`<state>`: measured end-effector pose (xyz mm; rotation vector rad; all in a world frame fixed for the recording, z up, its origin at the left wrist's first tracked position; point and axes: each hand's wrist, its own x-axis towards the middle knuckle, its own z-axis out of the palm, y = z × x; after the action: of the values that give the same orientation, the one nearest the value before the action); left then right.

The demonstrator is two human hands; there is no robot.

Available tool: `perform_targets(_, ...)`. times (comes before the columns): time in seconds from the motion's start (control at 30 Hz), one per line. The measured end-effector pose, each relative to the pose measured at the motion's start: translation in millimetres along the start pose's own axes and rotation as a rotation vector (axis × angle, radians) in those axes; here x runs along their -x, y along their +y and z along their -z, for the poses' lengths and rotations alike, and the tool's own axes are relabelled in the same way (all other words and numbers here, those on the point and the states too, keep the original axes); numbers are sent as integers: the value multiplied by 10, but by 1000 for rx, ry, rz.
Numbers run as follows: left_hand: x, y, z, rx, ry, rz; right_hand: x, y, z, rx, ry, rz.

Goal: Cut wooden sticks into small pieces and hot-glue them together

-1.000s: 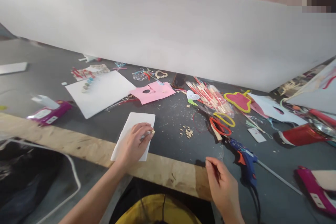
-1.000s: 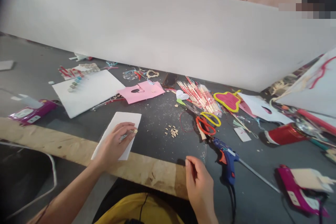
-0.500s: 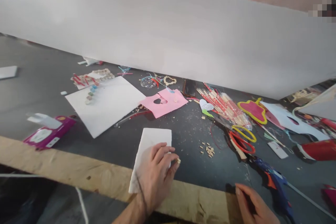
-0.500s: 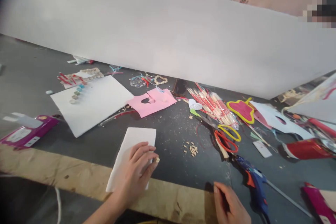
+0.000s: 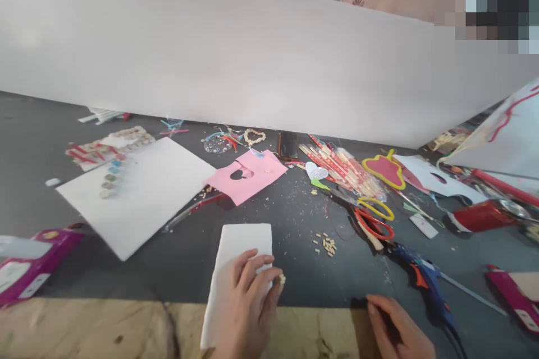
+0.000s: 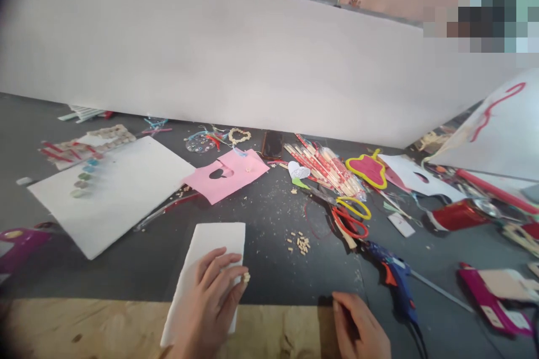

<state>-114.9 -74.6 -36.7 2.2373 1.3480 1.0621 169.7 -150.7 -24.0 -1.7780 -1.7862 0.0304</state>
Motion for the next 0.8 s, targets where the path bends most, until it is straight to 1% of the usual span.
perform_targets(0.03,-8,25,4,3,13,13,10,-14,-5,-18,-12,7)
perform_targets(0.07,-17,48,5,2,58,51,23,-21,-11,-37,-22,12)
perform_targets(0.1,-27,66,4,1,74,70,39,-19,-19,-60,-31,12)
perform_targets(0.2,-67,90,-12,-7,138,72,85,36,-41,-134,-8,3)
perform_targets(0.27,-90,87,-24,-15,195,60,106,100,-48,-178,-12,46)
perform_targets(0.37,-104,81,-40,-60,189,46,128,184,-46,-228,-84,217)
perform_targets(0.47,-103,86,-54,-108,197,55,145,219,-44,-229,-81,300)
perform_targets(0.67,-92,136,-75,-193,221,48,140,226,-39,-236,-82,294)
perform_targets(0.73,-82,163,-80,-213,209,17,124,215,-24,-252,-79,290)
perform_targets(0.8,-70,183,-88,-239,192,-42,125,206,9,-284,-60,254)
